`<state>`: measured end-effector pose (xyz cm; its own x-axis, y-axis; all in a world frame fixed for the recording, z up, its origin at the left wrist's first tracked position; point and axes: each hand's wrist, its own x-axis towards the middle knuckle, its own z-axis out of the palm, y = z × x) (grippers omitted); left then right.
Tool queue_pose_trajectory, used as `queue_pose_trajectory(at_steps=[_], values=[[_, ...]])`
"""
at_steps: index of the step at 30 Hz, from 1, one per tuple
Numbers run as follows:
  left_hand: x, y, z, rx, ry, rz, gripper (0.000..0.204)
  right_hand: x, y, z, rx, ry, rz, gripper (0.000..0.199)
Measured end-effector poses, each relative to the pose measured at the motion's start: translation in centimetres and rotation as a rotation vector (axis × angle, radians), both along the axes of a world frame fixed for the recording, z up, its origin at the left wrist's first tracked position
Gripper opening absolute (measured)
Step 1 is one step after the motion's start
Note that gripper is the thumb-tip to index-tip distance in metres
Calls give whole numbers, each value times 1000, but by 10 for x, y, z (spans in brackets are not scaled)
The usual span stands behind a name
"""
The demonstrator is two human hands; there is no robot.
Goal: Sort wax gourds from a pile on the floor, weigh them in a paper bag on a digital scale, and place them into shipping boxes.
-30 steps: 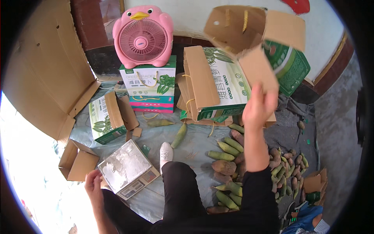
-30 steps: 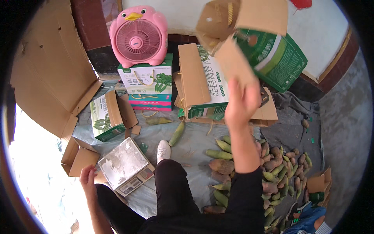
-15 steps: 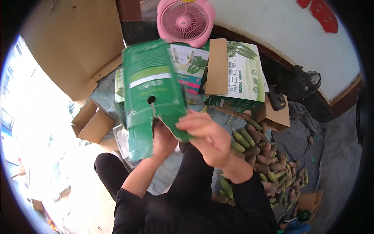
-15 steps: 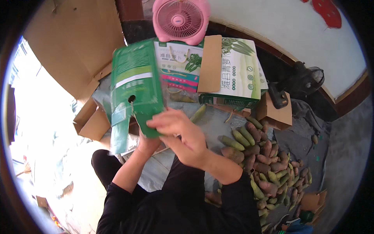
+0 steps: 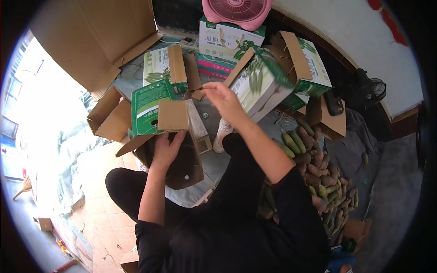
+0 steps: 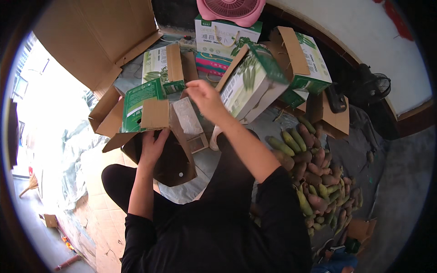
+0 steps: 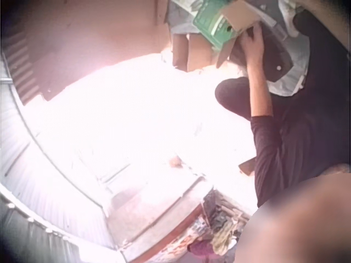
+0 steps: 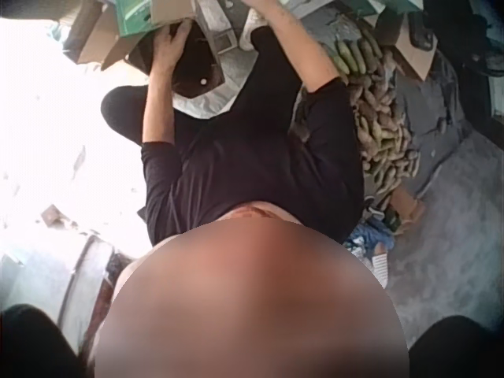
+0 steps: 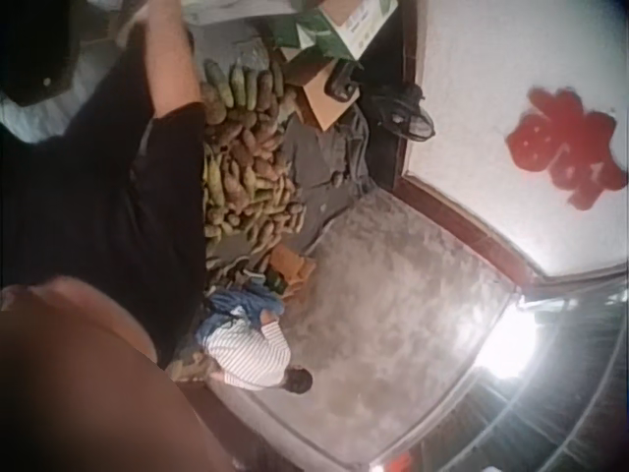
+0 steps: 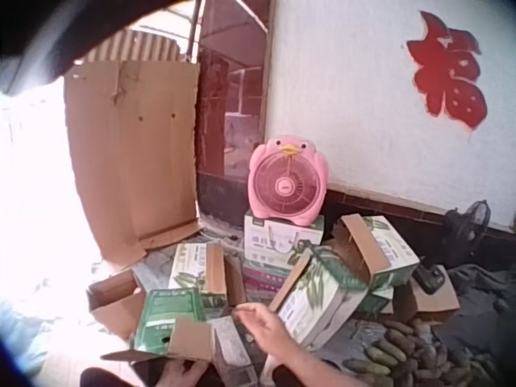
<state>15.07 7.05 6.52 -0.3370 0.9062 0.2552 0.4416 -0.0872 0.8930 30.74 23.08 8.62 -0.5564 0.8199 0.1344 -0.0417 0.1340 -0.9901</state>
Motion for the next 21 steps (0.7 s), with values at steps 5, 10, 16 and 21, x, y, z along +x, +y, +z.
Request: queue_pose_trajectory(at_steps=[5,10,16,21], values=[[-20,-17,-13,-167,-127,-17,37,62,39,-28,127,-435,-42,37],[-27,-13,-17,-112,202,-61,41,46,-35,14,-14,-449,379,75],[-19,10,9,-235,129,-168,37,5,-105,-40,-21,-425,260,96],[-8,21,10,-397,113,-398,43,2,-104,-89,-118,-225,23,59]])
